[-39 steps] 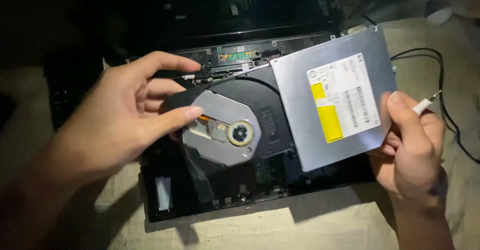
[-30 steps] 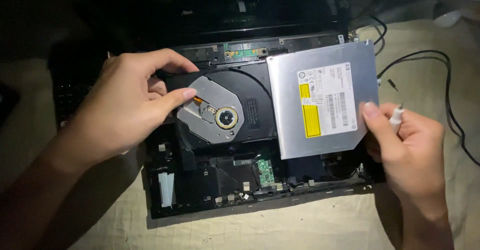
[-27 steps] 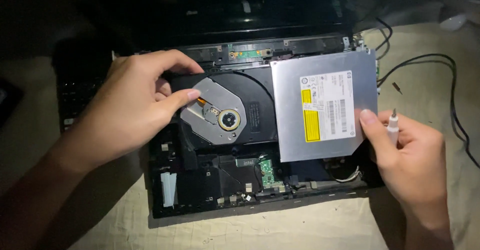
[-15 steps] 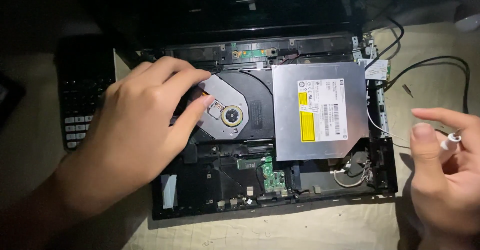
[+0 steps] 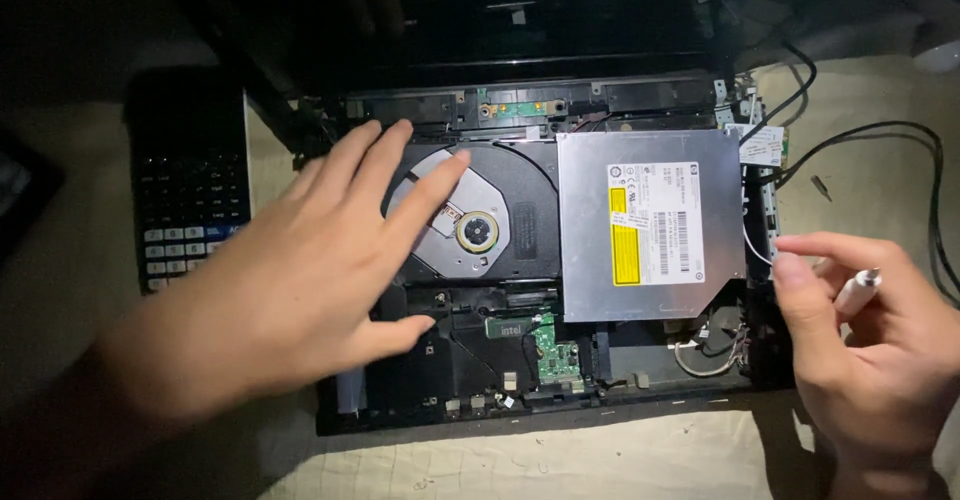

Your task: Disassembling a laptop by unscrewing and removing the optical drive and its metal mounting bracket.

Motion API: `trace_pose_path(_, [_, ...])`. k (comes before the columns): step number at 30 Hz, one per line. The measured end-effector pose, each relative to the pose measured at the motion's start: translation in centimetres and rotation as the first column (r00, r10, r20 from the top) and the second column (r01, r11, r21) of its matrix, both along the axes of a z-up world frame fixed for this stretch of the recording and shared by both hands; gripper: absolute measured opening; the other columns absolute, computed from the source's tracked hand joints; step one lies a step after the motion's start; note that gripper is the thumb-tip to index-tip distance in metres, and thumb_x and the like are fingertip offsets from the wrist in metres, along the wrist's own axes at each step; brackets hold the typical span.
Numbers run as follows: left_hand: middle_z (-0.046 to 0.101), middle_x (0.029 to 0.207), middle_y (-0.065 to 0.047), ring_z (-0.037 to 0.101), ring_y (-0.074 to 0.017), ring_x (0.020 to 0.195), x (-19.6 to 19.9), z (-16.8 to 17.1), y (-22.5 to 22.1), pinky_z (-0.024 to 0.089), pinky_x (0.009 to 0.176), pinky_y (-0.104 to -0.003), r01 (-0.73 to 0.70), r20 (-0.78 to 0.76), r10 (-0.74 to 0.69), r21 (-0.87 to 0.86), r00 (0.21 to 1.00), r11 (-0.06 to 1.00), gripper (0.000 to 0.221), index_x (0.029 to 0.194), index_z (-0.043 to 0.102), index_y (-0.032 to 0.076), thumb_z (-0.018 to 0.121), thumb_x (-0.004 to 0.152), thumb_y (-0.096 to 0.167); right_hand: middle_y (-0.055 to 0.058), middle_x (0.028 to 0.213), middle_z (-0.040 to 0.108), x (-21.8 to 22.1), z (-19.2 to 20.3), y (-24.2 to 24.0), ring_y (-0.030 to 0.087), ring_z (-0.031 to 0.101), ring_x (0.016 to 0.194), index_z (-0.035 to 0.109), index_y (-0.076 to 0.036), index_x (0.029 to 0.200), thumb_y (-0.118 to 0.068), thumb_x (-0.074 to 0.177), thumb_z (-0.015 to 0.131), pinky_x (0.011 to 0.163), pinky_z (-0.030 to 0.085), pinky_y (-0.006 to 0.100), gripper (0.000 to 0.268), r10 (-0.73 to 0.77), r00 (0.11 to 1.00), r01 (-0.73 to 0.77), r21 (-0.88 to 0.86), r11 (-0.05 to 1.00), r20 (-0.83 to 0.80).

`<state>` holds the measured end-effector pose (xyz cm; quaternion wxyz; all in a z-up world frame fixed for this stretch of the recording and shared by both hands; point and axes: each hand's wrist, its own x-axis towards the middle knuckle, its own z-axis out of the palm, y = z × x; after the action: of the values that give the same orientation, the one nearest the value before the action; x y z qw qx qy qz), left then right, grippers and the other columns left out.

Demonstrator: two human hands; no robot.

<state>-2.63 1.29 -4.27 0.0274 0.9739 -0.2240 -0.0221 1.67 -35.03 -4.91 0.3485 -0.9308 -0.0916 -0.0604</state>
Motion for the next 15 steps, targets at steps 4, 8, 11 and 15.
trace_pose_path(4, [0.043, 0.144, -0.032, 0.044, -0.0456, 0.134, -0.3, -0.1, -0.9, 0.051, 0.094, -0.045, -0.023, 0.047, 0.020, 0.083, 0.999, 0.996, 0.114, 0.157, 0.036, 0.010, 0.072, 0.071, 0.074, 0.003, 0.070, 0.046, 0.0, 0.4, 0.2, 0.011, 0.035, 0.057, 0.076, -0.002, 0.118, -0.002, 0.111, 0.075, 0.057, 0.028, 0.027, 0.007, 0.048, 0.998, -0.039, -0.184, 0.982, 0.042])
trace_pose_path(8, [0.055, 0.122, -0.016, 0.057, -0.0302, 0.105, 0.5, 0.1, -0.8, 0.052, 0.087, -0.039, -0.022, 0.118, 0.009, 0.110, 0.993, 0.994, 0.105, 0.152, 0.043, 0.011, 0.074, 0.072, 0.070, 0.004, 0.071, 0.050, 0.1, 0.8, 0.4, 0.014, 0.038, 0.058, 0.076, -0.004, 0.116, -0.005, 0.110, 0.075, 0.058, 0.031, 0.027, 0.007, 0.080, 0.996, -0.069, -0.230, 0.971, 0.037])
trace_pose_path(11, [0.055, 0.116, -0.014, 0.057, -0.0298, 0.097, 1.0, 0.7, -0.7, 0.054, 0.077, -0.039, 0.012, 0.099, -0.024, 0.128, 0.995, 0.992, 0.101, 0.147, 0.044, 0.013, 0.074, 0.069, 0.069, 0.004, 0.071, 0.050, 0.0, 0.8, 0.3, 0.013, 0.038, 0.056, 0.075, -0.002, 0.119, -0.005, 0.107, 0.077, 0.056, 0.032, 0.026, 0.013, 0.094, 0.995, -0.085, -0.214, 0.973, 0.033])
trace_pose_path(15, [0.055, 0.107, -0.013, 0.056, -0.0307, 0.091, 1.3, 0.7, -0.6, 0.055, 0.071, -0.040, 0.047, 0.080, -0.058, 0.133, 0.995, 0.990, 0.096, 0.139, 0.046, 0.014, 0.078, 0.061, 0.059, 0.005, 0.072, 0.049, -0.3, 0.5, 0.1, 0.012, 0.036, 0.057, 0.074, 0.000, 0.122, -0.003, 0.107, 0.079, 0.056, 0.030, 0.025, 0.017, 0.090, 0.994, -0.079, -0.171, 0.982, 0.058])
